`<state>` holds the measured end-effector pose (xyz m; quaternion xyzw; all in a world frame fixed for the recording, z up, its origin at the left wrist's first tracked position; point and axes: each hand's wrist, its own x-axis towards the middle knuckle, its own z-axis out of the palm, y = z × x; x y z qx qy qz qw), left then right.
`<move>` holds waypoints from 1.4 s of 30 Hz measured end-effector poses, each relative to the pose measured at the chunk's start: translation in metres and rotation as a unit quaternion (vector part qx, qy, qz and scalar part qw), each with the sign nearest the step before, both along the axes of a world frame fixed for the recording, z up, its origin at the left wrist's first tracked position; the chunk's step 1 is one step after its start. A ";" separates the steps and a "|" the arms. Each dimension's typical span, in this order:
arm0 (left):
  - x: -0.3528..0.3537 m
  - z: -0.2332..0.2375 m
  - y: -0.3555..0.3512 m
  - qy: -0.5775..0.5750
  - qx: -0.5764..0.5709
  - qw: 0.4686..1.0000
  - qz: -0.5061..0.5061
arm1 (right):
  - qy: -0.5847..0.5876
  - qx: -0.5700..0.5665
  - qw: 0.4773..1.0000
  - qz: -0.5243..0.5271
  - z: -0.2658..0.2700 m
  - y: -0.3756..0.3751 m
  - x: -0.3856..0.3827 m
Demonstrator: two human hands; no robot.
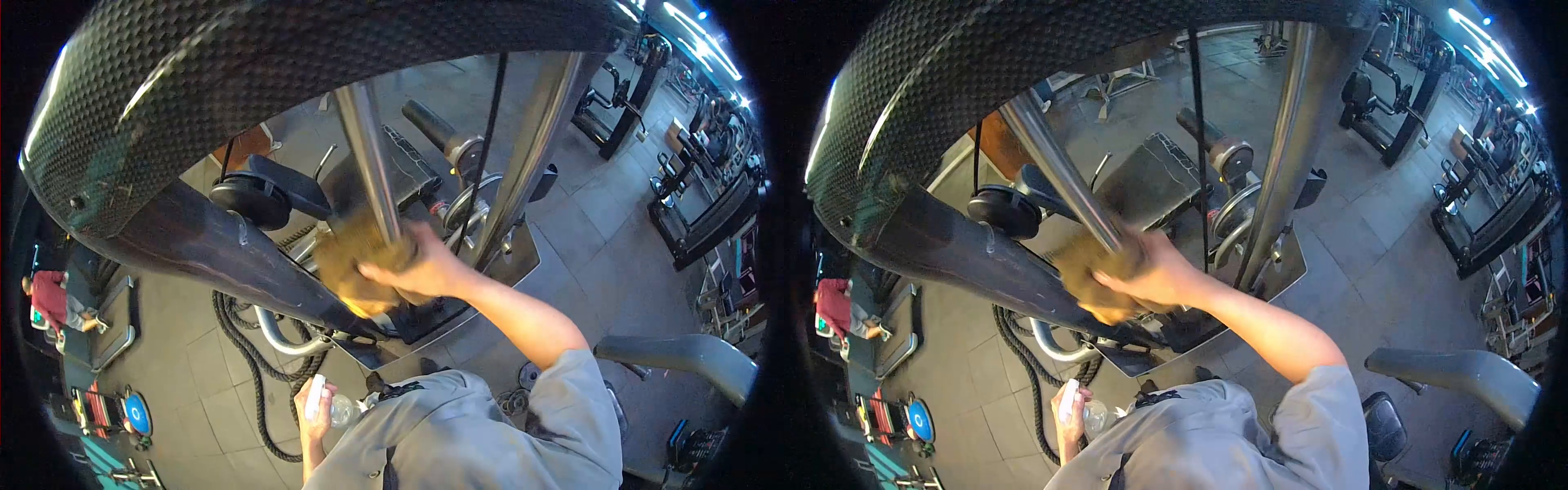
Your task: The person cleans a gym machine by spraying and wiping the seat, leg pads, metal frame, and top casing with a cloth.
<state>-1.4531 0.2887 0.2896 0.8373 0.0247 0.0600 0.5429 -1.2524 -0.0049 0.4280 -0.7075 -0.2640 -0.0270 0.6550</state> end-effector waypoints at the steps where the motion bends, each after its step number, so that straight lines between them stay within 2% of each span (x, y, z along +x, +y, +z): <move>1: -0.001 0.001 0.001 0.002 -0.004 1.000 -0.011 | 0.035 -0.046 0.997 0.058 -0.035 -0.009 0.004; 2: -0.002 -0.002 0.002 0.002 -0.001 1.000 -0.005 | 0.012 -0.080 0.996 0.035 -0.088 -0.010 0.007; 4: -0.005 -0.007 0.005 0.004 0.010 1.000 0.001 | 0.146 -0.158 0.974 0.073 -0.195 -0.014 0.019; 5: -0.005 -0.007 0.005 0.011 0.007 1.000 0.007 | 0.153 -0.194 0.965 0.090 -0.232 -0.018 0.026; 6: -0.006 -0.008 0.004 0.018 0.005 1.000 0.013 | 0.104 -0.289 0.948 0.085 -0.298 -0.016 0.041; 8: -0.006 -0.007 0.003 0.019 0.013 1.000 0.015 | 0.127 -0.325 0.925 0.153 -0.344 -0.013 0.052; 10: -0.003 -0.004 0.001 0.004 0.031 0.999 0.006 | 0.164 -0.336 0.922 0.104 -0.320 -0.012 0.042; 11: 0.000 -0.005 0.000 -0.011 0.028 1.000 -0.001 | 0.186 -0.262 0.946 0.032 -0.312 -0.010 0.025; 12: 0.002 -0.005 0.000 -0.012 0.022 1.000 -0.007 | 0.106 -0.286 0.950 -0.065 -0.312 -0.003 0.017; 13: 0.004 -0.005 -0.002 -0.013 0.014 1.000 -0.011 | 0.101 -0.236 0.965 -0.056 -0.274 -0.003 0.014; 14: 0.006 -0.005 -0.004 -0.010 0.007 1.000 -0.014 | 0.098 -0.187 0.977 -0.045 -0.211 -0.003 0.002; 16: 0.011 -0.003 -0.011 -0.012 0.024 0.999 -0.024 | 0.073 -0.172 0.979 -0.085 -0.110 -0.001 -0.007; 18: 0.019 0.006 -0.020 -0.008 0.042 0.998 -0.045 | -0.052 -0.076 0.988 -0.126 -0.014 -0.010 -0.021; 20: 0.025 0.010 -0.022 -0.020 0.055 0.996 -0.069 | -0.235 0.024 0.946 -0.222 0.032 -0.021 -0.025; 21: 0.027 0.008 -0.020 -0.032 0.053 0.995 -0.079 | -0.307 -0.028 0.914 -0.264 0.047 -0.040 -0.036; 23: 0.029 0.010 -0.023 -0.045 0.029 0.995 -0.079 | -0.340 -0.028 0.871 -0.353 0.067 -0.072 -0.060; 25: 0.027 0.015 -0.024 -0.030 0.030 0.997 -0.070 | -0.262 0.075 0.854 -0.444 0.080 -0.080 -0.084; 27: 0.025 0.010 -0.017 -0.007 0.044 0.997 -0.067 | -0.242 0.164 0.860 -0.418 0.084 -0.078 -0.083; 29: 0.023 0.007 -0.019 -0.014 0.036 0.998 -0.050 | -0.277 0.238 0.885 -0.288 0.078 -0.069 -0.057; 30: 0.024 0.008 -0.020 -0.018 0.034 0.998 -0.046 | -0.291 0.228 0.891 -0.264 0.076 -0.063 -0.042; 31: 0.024 0.010 -0.020 -0.011 0.041 0.998 -0.049 | -0.321 0.142 0.890 -0.291 0.079 -0.055 -0.028; 32: 0.024 0.012 -0.021 -0.002 0.049 0.997 -0.054 | -0.358 0.054 0.872 -0.329 0.085 -0.047 -0.015; 34: 0.026 0.012 -0.019 -0.008 0.059 0.996 -0.062 | -0.411 -0.024 0.831 -0.374 0.103 -0.030 0.010; 38: 0.029 -0.003 -0.021 -0.031 0.040 0.997 -0.055 | -0.473 -0.023 0.797 -0.375 0.109 -0.027 0.025; 40: 0.029 -0.009 -0.026 -0.028 0.012 0.999 -0.042 | -0.462 -0.047 0.811 -0.355 0.088 -0.035 0.022; 42: 0.030 -0.005 -0.030 -0.028 0.040 0.997 -0.064 | -0.430 -0.060 0.844 -0.315 0.053 -0.048 0.011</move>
